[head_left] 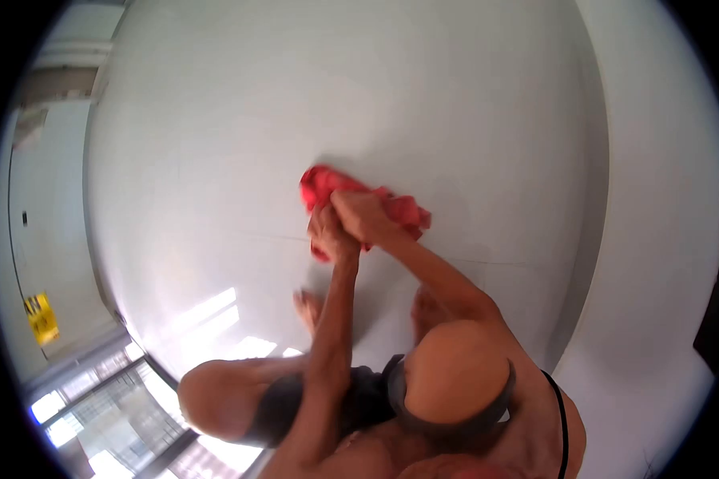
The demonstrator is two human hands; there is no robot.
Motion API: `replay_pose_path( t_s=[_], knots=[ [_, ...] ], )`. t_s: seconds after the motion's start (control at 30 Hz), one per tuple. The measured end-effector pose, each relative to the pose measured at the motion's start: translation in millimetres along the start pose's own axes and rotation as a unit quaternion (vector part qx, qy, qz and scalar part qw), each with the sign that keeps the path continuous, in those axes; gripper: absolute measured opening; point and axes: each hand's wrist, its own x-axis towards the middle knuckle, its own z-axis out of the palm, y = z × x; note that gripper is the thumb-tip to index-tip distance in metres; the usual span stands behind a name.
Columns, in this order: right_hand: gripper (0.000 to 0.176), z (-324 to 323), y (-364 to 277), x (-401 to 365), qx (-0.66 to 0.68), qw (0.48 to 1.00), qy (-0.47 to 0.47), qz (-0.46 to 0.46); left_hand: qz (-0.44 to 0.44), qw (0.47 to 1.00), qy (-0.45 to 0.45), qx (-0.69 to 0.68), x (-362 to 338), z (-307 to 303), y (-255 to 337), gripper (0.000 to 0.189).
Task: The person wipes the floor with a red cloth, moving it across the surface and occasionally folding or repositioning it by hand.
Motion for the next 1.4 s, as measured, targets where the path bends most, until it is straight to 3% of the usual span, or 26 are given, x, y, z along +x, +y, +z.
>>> replay_pose_path(
  t_s=[0.07,0.1,0.13,0.17,0.2,0.23,0.3,0.4,0.47,0.57,0.63,0.7,0.77,0.83,0.9,1.0,1.1,1.13,1.23,1.27,1.37,1.4],
  knots=[
    [0.010,-21,41,0,-0.012,0.995,0.086,0.047,0.220,0.973,-0.026,0.059,29,-4,72,0.045],
    [0.015,-61,43,15,-0.031,0.980,0.046,0.191,0.207,0.952,-0.149,0.171,49,13,102,0.060],
    [0.018,-82,52,20,-0.067,0.968,0.081,0.229,0.311,0.948,-0.035,0.059,55,56,97,0.067],
    [0.022,-80,93,14,-0.117,0.970,0.119,0.178,0.348,0.928,-0.116,0.060,65,61,119,0.063],
    [0.029,-126,77,18,-0.085,0.964,0.087,0.238,0.380,0.910,-0.153,0.062,75,65,150,0.054],
    [0.035,-153,73,18,-0.090,0.961,0.111,0.238,0.409,0.890,-0.189,0.070,84,62,174,0.048],
    [0.042,-165,106,14,-0.162,0.948,0.112,0.248,0.463,0.840,-0.245,0.141,100,63,195,0.045],
    [0.047,-193,109,-4,-0.263,0.928,0.056,0.256,0.529,0.715,-0.377,0.257,142,16,240,0.042],
    [0.048,-185,103,-14,-0.274,0.928,0.064,0.245,0.582,0.661,-0.385,0.276,176,-9,249,0.049],
    [0.052,-176,96,-12,-0.248,0.916,0.109,0.294,0.637,0.653,-0.326,0.248,217,-29,247,0.047],
    [0.055,-167,99,-8,-0.210,0.908,0.162,0.325,0.580,0.734,-0.310,0.168,222,-40,242,0.051],
    [0.058,-166,110,-14,-0.174,0.900,0.220,0.333,0.537,0.777,-0.309,0.114,210,-13,220,0.064],
    [0.062,-173,107,-16,-0.205,0.910,0.148,0.330,0.509,0.808,-0.296,0.014,182,31,191,0.068],
    [0.068,-189,102,-22,-0.244,0.921,0.052,0.298,0.529,0.803,-0.261,-0.089,144,77,166,0.069],
    [0.075,-211,101,-19,-0.279,0.928,-0.054,0.242,0.511,0.814,-0.253,-0.105,118,71,168,0.073],
    [0.088,-262,71,21,-0.355,0.826,-0.335,0.283,0.507,0.854,-0.097,-0.069,91,121,159,0.079],
    [0.092,-289,62,54,-0.401,0.786,-0.381,0.276,0.490,0.836,-0.242,-0.039,100,68,171,0.081],
    [0.084,-288,60,59,-0.428,0.791,-0.351,0.261,0.490,0.840,-0.223,-0.065,94,76,167,0.080],
    [0.077,-243,105,46,-0.228,0.904,-0.145,0.331,0.482,0.840,-0.237,-0.071,92,84,163,0.062],
    [0.065,-210,119,28,-0.342,0.890,-0.075,0.292,0.475,0.856,-0.181,-0.092,88,101,161,0.059],
    [0.061,-160,100,21,-0.212,0.961,0.070,0.167,0.430,0.861,-0.224,-0.152,95,79,161,0.046],
    [0.061,-155,98,19,-0.244,0.942,0.070,0.219,0.418,0.864,-0.230,-0.161,97,74,164,0.043]
  ],
)
